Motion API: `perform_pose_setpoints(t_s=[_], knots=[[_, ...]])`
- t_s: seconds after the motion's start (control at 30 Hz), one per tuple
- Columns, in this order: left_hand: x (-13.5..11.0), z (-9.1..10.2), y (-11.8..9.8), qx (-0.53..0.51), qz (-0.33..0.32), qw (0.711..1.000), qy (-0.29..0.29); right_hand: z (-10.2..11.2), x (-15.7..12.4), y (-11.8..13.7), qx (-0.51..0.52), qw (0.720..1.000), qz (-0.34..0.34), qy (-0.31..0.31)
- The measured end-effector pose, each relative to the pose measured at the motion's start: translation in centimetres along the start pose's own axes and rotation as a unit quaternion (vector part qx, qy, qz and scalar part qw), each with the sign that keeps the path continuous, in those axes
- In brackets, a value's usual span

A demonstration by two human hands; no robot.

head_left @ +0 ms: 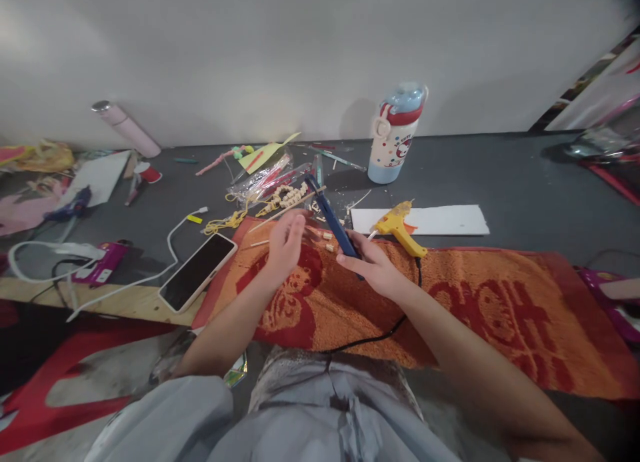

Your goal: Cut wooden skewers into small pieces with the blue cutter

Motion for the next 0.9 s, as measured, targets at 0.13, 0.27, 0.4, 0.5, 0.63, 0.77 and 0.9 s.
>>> perform_pose_setpoints(t_s=[0.13,0.27,0.4,0.5,0.63,0.77,0.9], knots=[[-0.3,4.2,-3.2,0.17,-0.159,0.96,-0.157,0.2,0.0,-0.2,0.001,1.0,-0.004,-0.005],[-0.4,3.7,-4.3,0.318,-0.239,0.905,-0.152,-0.3,-0.1,-0.4,0.014,1.0,-0.013,0.013],[-0.1,3.1,-3.7,0.341,-0.255,0.895,-0.133,-0.5,-0.3,-0.1,0.006,0.999,-0.009,0.032],[-0.2,3.3,-3.8,0.322,-0.28,0.893,-0.146,-0.8,-0.5,0.0,0.003,0.998,-0.008,0.066],[-0.5,3.7,-4.2,0.296,-0.305,0.89,-0.163,-1.4,-0.8,0.0,0.027,0.993,-0.029,0.113],[-0.5,3.8,-4.3,0.282,-0.309,0.892,-0.17,-1.7,-1.0,0.2,0.045,0.99,-0.04,0.131],[-0.5,3.8,-4.3,0.273,-0.305,0.896,-0.173,-1.6,-1.0,0.0,0.053,0.989,-0.047,0.13]])
Point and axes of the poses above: each hand's wrist, its own x-axis towards the middle knuckle, its own z-axis out of the back of the hand, y = z × x, the point moved 9 cm from there along x, towards the middle knuckle, and after that the axes turned 5 degrees about x, right-handed, at the moved point
